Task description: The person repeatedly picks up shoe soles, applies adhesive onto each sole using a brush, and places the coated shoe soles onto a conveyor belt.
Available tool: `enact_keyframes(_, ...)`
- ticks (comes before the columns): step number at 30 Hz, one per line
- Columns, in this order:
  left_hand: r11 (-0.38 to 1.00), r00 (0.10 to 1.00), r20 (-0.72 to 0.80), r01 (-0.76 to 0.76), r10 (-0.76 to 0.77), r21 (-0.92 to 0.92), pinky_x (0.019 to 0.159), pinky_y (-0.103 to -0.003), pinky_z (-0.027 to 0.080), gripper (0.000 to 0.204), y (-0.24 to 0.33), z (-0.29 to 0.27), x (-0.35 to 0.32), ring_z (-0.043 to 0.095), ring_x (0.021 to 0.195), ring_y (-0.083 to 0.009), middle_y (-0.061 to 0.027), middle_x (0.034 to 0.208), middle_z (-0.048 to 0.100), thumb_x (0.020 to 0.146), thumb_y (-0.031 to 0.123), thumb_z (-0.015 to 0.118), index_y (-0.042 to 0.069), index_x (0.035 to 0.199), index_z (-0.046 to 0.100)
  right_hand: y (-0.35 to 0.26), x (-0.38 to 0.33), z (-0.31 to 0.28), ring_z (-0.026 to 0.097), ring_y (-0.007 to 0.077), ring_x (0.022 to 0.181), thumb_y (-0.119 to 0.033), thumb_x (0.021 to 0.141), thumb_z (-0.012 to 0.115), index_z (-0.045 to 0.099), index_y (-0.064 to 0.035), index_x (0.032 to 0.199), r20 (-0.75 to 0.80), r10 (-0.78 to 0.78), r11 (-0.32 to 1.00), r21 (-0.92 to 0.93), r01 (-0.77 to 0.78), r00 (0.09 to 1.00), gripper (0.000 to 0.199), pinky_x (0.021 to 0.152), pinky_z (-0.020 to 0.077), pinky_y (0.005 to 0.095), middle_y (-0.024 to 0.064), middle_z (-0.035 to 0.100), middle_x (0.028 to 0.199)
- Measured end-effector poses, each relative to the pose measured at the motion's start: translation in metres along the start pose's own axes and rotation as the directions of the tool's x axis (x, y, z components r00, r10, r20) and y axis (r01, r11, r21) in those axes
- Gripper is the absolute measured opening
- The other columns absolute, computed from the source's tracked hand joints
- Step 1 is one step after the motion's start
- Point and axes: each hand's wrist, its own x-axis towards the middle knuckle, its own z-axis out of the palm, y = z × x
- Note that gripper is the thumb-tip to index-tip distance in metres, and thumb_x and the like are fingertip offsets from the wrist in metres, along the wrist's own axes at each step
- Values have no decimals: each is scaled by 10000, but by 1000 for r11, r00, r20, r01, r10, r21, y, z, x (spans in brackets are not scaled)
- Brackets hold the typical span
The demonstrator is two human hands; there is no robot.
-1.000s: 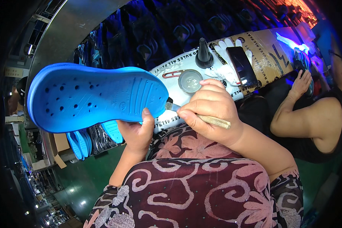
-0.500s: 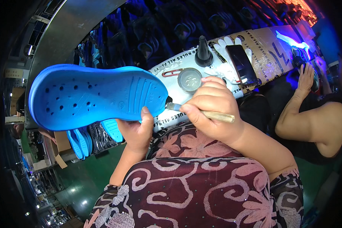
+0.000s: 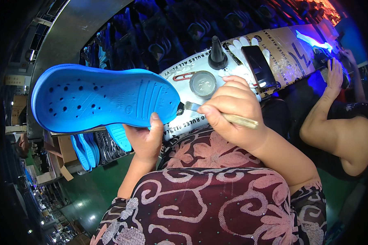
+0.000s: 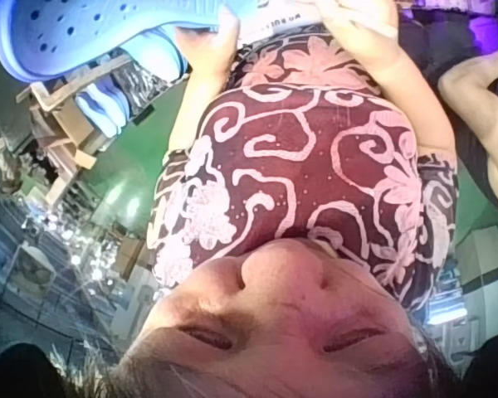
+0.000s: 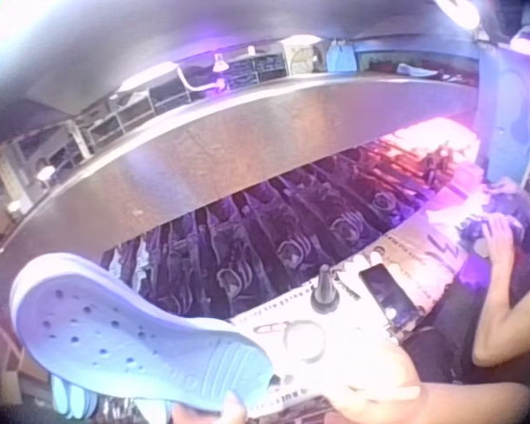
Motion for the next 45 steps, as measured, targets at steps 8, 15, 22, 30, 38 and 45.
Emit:
enact_keyframes(8, 999, 999, -45, 29, -29, -18, 863, -353, 482, 518, 21, -12, 25, 596, 939, -208, -150, 1130, 569, 783, -27, 627, -52, 1259, 425, 23, -15, -27, 559, 226, 673, -149, 861, 587, 682, -82, 708, -186, 25, 1000, -11, -27, 982, 192, 857, 407, 382, 45, 627, 678)
enact_keyframes(15, 819, 661, 707, 534, -251, -209, 422, -250, 513, 757, 118, 6, 62, 640, 588, -195, -197, 984, 611, 747, 150, 694, -98, 1336, 289, 36, -41, -62, 518, 256, 598, -93, 853, 602, 667, -54, 679, -293, 68, 997, -23, -78, 954, 190, 644, 385, 367, 76, 564, 613)
enact_keyframes(22, 789, 361, 918, 511, 163, -341, 438, -249, 476, 354, 193, 229, 199, 586, 521, -154, -95, 827, 618, 862, 173, 633, -8, 1140, 510, 41, -77, -101, 610, 232, 675, -151, 905, 560, 694, -69, 739, -348, 289, 956, 61, -286, 892, 228, 804, 446, 349, 54, 655, 686)
enact_keyframes(30, 586, 614, 781, 593, 114, -552, 811, -347, 553, 413, 230, 303, 194, 660, 898, -294, -213, 995, 635, 872, 169, 644, -4, 1193, 451, 61, -98, -112, 574, 248, 603, -149, 889, 576, 698, -63, 733, -388, 387, 922, 140, -361, 837, 216, 625, 444, 363, 71, 609, 617)
enact_keyframes(38, 980, 829, 524, 193, -194, 56, 760, -311, 534, 380, 34, 61, 109, 656, 848, -210, -166, 948, 658, 895, 126, 596, -9, 1235, 498, 64, -85, -78, 597, 222, 613, -146, 899, 582, 700, -45, 762, -309, 429, 894, 281, -349, 849, 207, 614, 461, 346, 77, 636, 654)
enact_keyframes(45, 320, 987, -80, 32, 139, 947, 962, -383, 416, 568, -64, -192, 22, 525, 1133, -361, -218, 1230, 543, 745, 50, 617, -77, 1273, 450, 61, -65, -39, 597, 166, 631, -215, 937, 561, 705, -29, 816, -158, 531, 804, 403, -436, 832, 265, 604, 466, 290, 81, 631, 682)
